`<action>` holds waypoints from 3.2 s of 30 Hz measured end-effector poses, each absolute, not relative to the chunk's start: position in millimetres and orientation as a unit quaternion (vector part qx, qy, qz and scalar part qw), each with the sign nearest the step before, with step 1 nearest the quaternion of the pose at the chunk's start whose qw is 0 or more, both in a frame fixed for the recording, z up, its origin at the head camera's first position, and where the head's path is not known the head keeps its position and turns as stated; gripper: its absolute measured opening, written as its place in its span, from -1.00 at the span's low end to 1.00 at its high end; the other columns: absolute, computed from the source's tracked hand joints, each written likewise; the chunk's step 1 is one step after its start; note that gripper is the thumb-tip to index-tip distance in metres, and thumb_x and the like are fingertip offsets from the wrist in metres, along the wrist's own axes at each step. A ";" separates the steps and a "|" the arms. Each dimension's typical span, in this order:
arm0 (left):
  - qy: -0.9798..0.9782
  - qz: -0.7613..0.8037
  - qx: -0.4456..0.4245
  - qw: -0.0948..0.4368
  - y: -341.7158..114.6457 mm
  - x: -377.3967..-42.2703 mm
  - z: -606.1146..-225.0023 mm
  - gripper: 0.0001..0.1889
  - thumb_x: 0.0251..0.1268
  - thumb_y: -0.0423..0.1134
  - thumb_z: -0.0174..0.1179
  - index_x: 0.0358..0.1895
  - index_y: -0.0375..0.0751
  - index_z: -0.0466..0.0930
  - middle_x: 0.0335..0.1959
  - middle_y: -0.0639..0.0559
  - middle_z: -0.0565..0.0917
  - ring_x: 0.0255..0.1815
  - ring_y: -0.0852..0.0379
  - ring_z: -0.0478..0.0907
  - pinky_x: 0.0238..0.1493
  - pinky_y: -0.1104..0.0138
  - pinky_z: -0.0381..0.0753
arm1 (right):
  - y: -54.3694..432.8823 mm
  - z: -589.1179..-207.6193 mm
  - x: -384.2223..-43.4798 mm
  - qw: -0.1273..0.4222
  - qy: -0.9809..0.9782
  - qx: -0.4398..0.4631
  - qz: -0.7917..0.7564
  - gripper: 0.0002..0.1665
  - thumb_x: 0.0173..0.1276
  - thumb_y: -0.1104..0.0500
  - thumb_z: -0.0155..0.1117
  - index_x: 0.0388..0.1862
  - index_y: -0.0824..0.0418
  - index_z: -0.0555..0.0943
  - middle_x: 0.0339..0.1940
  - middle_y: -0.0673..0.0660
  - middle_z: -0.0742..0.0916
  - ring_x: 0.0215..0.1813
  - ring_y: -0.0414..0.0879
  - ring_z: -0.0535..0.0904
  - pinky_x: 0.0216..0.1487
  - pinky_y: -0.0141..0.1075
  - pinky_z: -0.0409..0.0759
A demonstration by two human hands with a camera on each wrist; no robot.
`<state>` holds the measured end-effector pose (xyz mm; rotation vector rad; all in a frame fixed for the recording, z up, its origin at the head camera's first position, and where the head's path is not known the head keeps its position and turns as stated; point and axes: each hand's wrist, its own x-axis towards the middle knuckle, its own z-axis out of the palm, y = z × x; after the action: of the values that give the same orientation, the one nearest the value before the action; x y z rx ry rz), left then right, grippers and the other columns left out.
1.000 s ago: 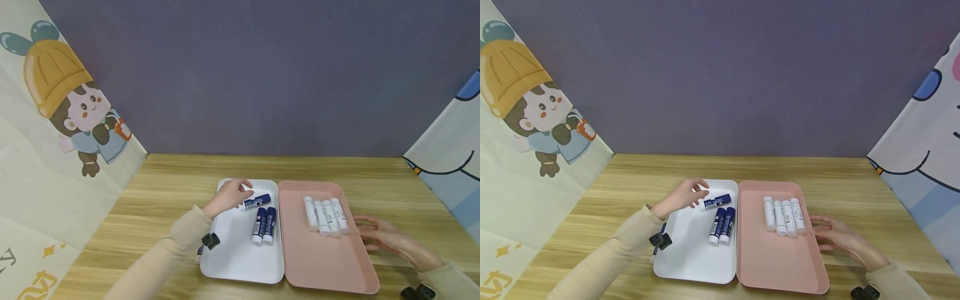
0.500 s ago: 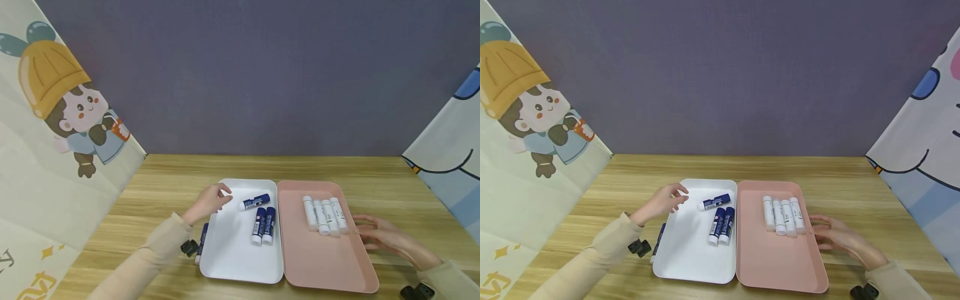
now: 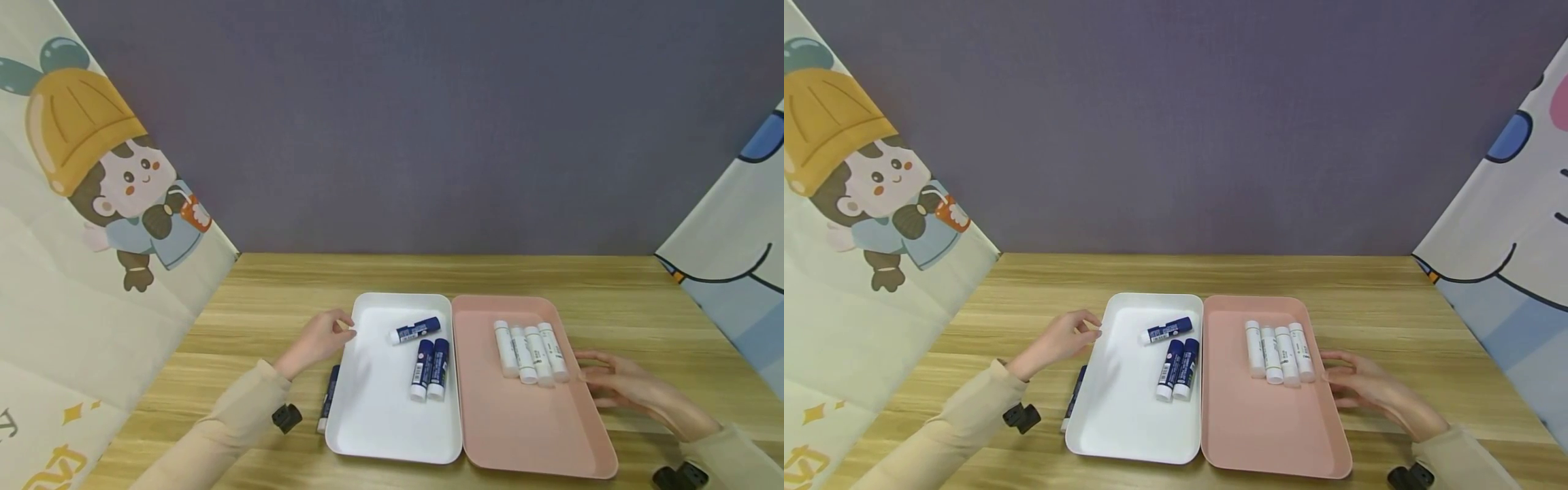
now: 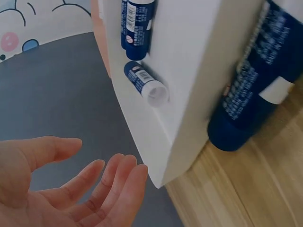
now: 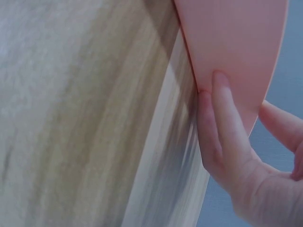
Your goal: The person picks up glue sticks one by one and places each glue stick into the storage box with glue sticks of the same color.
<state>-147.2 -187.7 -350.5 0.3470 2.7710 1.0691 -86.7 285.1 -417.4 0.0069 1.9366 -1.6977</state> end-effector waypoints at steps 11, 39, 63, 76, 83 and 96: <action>0.930 0.345 0.101 0.083 -205.8 -142.0 -359.7 -0.73 0.16 -0.28 0.09 -0.14 -0.42 0.49 -0.56 -0.07 0.51 -0.64 0.12 0.41 -0.63 0.37 0.41 | 285.6 -418.4 -86.6 0.279 0.723 -0.007 -0.632 -0.19 0.31 0.21 0.04 0.22 0.59 -0.20 -0.08 0.10 0.59 -0.10 -0.03 0.55 -0.11 -0.05 0.53; 0.925 0.353 0.069 0.120 -218.3 -121.1 -391.6 -0.67 -0.01 -0.37 0.21 -0.13 -0.45 0.45 -0.61 -0.04 0.49 -0.72 0.09 0.41 -0.73 0.40 0.40 | 285.3 -417.2 -87.2 0.283 0.726 0.006 -0.627 -0.17 0.31 0.20 0.04 0.24 0.58 -0.21 -0.09 0.09 0.60 -0.08 -0.05 0.55 -0.11 -0.05 0.53; 0.906 0.377 0.087 0.171 -217.8 -120.6 -404.6 -0.65 -0.03 -0.50 0.12 -0.10 -0.52 0.35 -0.63 -0.08 0.48 -0.78 0.10 0.44 -0.75 0.29 0.52 | 285.3 -418.0 -87.5 0.284 0.718 0.006 -0.635 -0.18 0.31 0.20 0.06 0.23 0.58 -0.18 -0.11 0.07 0.60 -0.09 -0.04 0.55 -0.11 -0.05 0.53; 0.905 0.383 0.060 0.174 -215.5 -117.9 -404.3 -0.66 -0.03 -0.51 0.12 -0.12 -0.51 0.35 -0.61 -0.11 0.49 -0.74 0.09 0.47 -0.72 0.28 0.54 | 284.5 -417.7 -86.6 0.279 0.722 0.007 -0.633 -0.19 0.30 0.21 0.07 0.23 0.58 -0.17 -0.11 0.09 0.61 -0.11 -0.06 0.56 -0.13 -0.05 0.54; 0.906 0.381 0.058 0.175 -217.8 -119.1 -405.8 -0.65 -0.03 -0.51 0.11 -0.09 -0.53 0.36 -0.63 -0.10 0.51 -0.76 0.11 0.46 -0.72 0.28 0.53 | 284.8 -418.3 -86.1 0.275 0.731 0.015 -0.625 -0.19 0.30 0.19 0.07 0.24 0.57 -0.15 -0.10 0.08 0.60 -0.10 -0.06 0.56 -0.13 -0.05 0.54; 0.900 0.396 0.044 0.177 -223.0 -122.2 -393.4 -0.55 -0.04 -0.48 0.15 -0.01 -0.58 0.31 -0.61 -0.12 0.51 -0.73 0.11 0.45 -0.69 0.30 0.53 | 285.7 -418.5 -86.7 0.278 0.726 0.009 -0.629 -0.20 0.30 0.18 0.07 0.25 0.55 -0.13 -0.12 0.05 0.60 -0.10 -0.08 0.55 -0.12 -0.05 0.54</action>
<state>-122.2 -223.0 -393.4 0.1243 2.5470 1.1206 -86.7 285.7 -418.5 0.0244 1.9475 -1.6882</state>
